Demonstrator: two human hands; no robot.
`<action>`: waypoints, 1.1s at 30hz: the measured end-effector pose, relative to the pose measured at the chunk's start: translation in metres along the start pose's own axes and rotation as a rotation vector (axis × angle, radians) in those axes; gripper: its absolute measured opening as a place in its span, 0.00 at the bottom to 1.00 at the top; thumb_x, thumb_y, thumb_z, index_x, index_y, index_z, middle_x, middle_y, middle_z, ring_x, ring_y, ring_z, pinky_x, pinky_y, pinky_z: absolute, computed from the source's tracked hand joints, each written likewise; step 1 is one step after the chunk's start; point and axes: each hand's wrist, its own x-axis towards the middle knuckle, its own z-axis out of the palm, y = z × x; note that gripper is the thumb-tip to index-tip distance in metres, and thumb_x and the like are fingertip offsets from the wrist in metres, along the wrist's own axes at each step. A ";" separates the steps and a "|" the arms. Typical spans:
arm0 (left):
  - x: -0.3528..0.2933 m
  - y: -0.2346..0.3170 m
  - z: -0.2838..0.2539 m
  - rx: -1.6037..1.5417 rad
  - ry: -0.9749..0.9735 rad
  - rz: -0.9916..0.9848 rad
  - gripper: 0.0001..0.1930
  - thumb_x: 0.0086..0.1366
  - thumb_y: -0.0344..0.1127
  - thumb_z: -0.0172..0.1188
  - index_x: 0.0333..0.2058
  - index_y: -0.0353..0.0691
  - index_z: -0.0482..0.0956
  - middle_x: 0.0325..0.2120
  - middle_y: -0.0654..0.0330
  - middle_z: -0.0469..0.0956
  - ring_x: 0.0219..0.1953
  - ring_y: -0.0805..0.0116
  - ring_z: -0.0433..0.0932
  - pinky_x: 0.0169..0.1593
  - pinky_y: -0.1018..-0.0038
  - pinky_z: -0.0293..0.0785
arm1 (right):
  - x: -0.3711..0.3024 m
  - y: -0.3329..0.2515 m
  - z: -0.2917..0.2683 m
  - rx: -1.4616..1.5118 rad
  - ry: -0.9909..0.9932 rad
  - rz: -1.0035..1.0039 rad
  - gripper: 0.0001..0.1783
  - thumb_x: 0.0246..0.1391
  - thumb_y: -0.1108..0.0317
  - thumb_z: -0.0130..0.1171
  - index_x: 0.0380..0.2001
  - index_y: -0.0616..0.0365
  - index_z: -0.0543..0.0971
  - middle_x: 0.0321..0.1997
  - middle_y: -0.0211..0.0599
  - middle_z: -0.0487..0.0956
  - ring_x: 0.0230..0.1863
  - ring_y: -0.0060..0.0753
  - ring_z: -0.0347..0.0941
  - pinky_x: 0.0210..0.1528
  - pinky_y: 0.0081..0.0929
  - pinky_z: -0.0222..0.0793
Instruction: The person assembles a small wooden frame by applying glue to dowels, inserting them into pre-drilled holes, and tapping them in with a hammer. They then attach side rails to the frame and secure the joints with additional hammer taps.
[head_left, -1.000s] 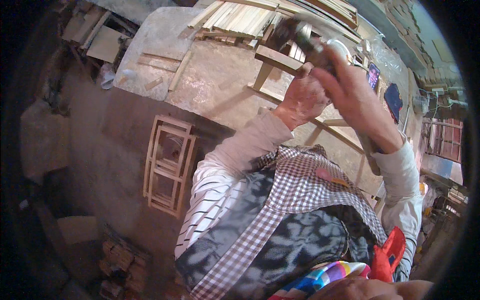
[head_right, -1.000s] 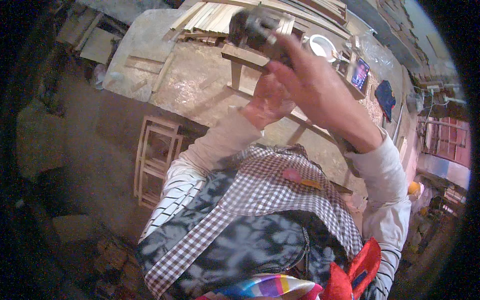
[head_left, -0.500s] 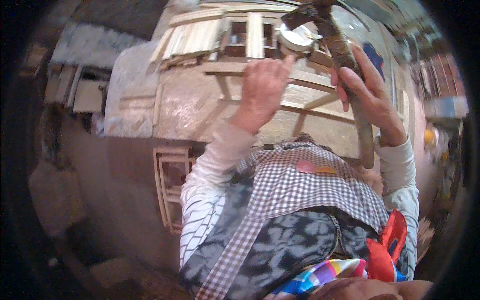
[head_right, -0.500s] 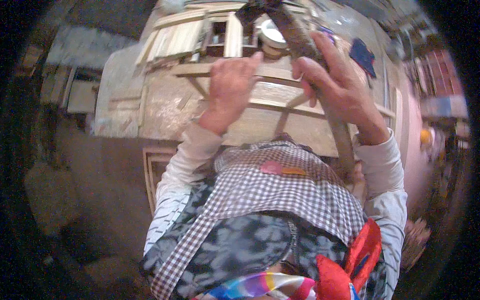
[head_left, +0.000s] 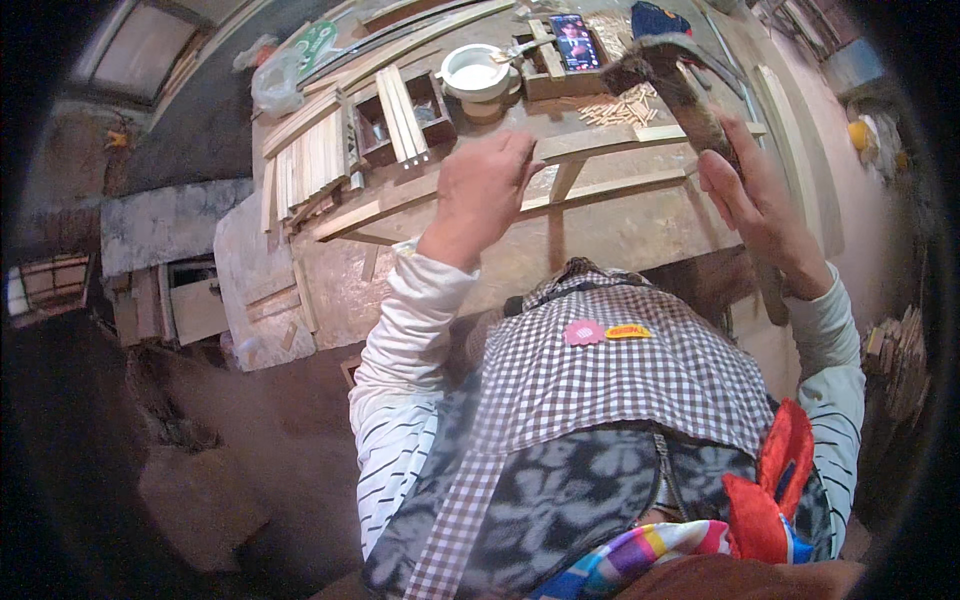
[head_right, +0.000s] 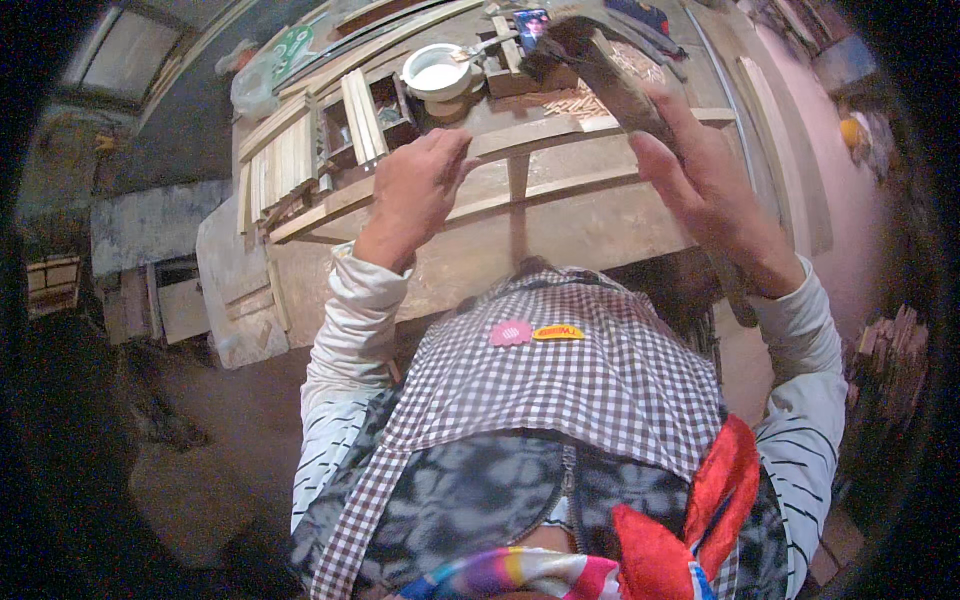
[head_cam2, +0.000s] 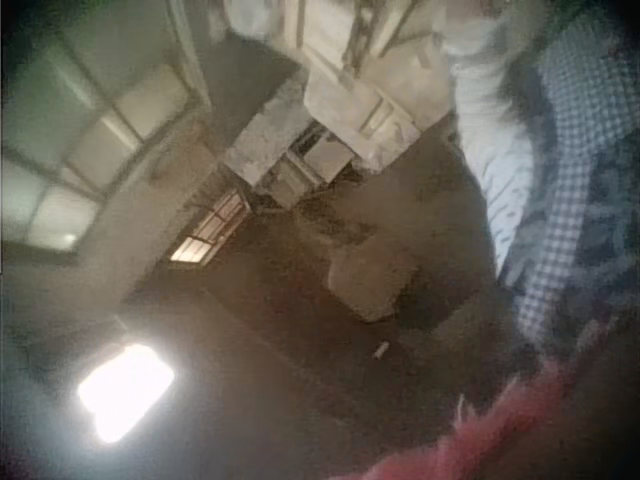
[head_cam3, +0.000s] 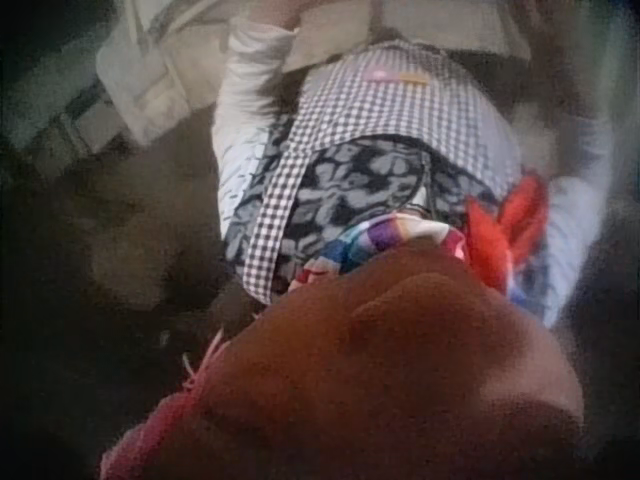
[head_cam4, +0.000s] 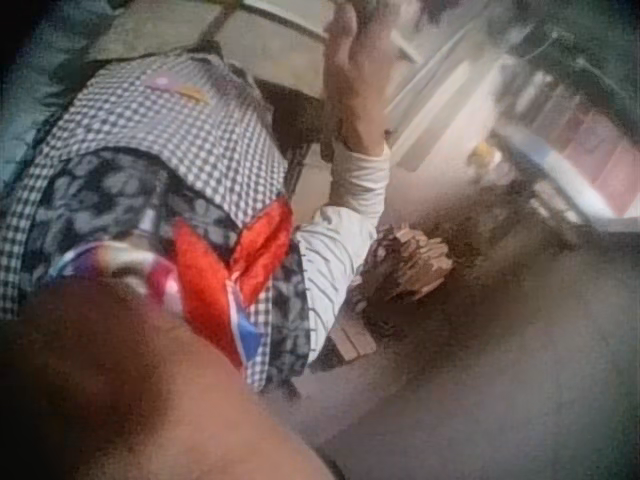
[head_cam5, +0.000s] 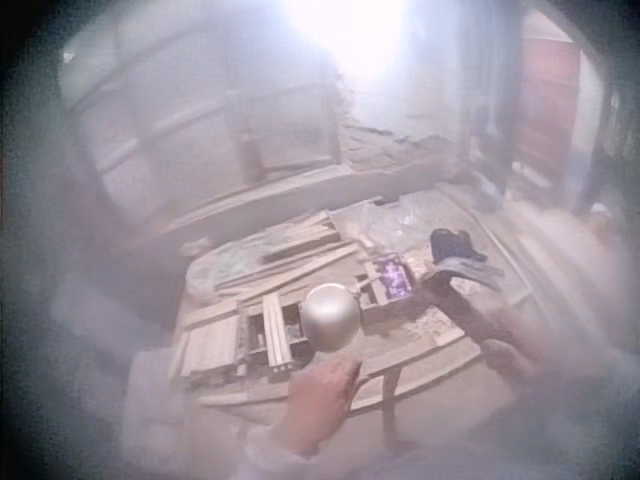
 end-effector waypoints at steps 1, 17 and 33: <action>-0.003 0.000 0.001 -0.002 0.004 -0.006 0.14 0.65 0.39 0.67 0.46 0.43 0.79 0.37 0.56 0.82 0.36 0.51 0.83 0.36 0.58 0.78 | 0.002 -0.001 0.003 -0.108 -0.027 -0.035 0.23 0.73 0.66 0.50 0.67 0.56 0.65 0.31 0.33 0.73 0.25 0.27 0.70 0.27 0.26 0.66; -0.002 0.006 0.000 0.050 -0.024 -0.003 0.14 0.65 0.40 0.68 0.45 0.43 0.81 0.35 0.56 0.83 0.35 0.53 0.83 0.35 0.64 0.78 | 0.003 -0.004 0.008 -0.211 -0.276 0.091 0.21 0.70 0.62 0.55 0.60 0.58 0.67 0.32 0.59 0.78 0.34 0.61 0.78 0.35 0.51 0.70; 0.160 0.137 0.110 -0.161 -0.177 0.176 0.11 0.64 0.41 0.66 0.36 0.40 0.80 0.27 0.47 0.82 0.32 0.42 0.83 0.34 0.51 0.77 | -0.097 0.061 -0.105 0.186 0.444 0.530 0.35 0.74 0.53 0.50 0.75 0.58 0.57 0.24 0.23 0.70 0.19 0.13 0.63 0.20 0.17 0.63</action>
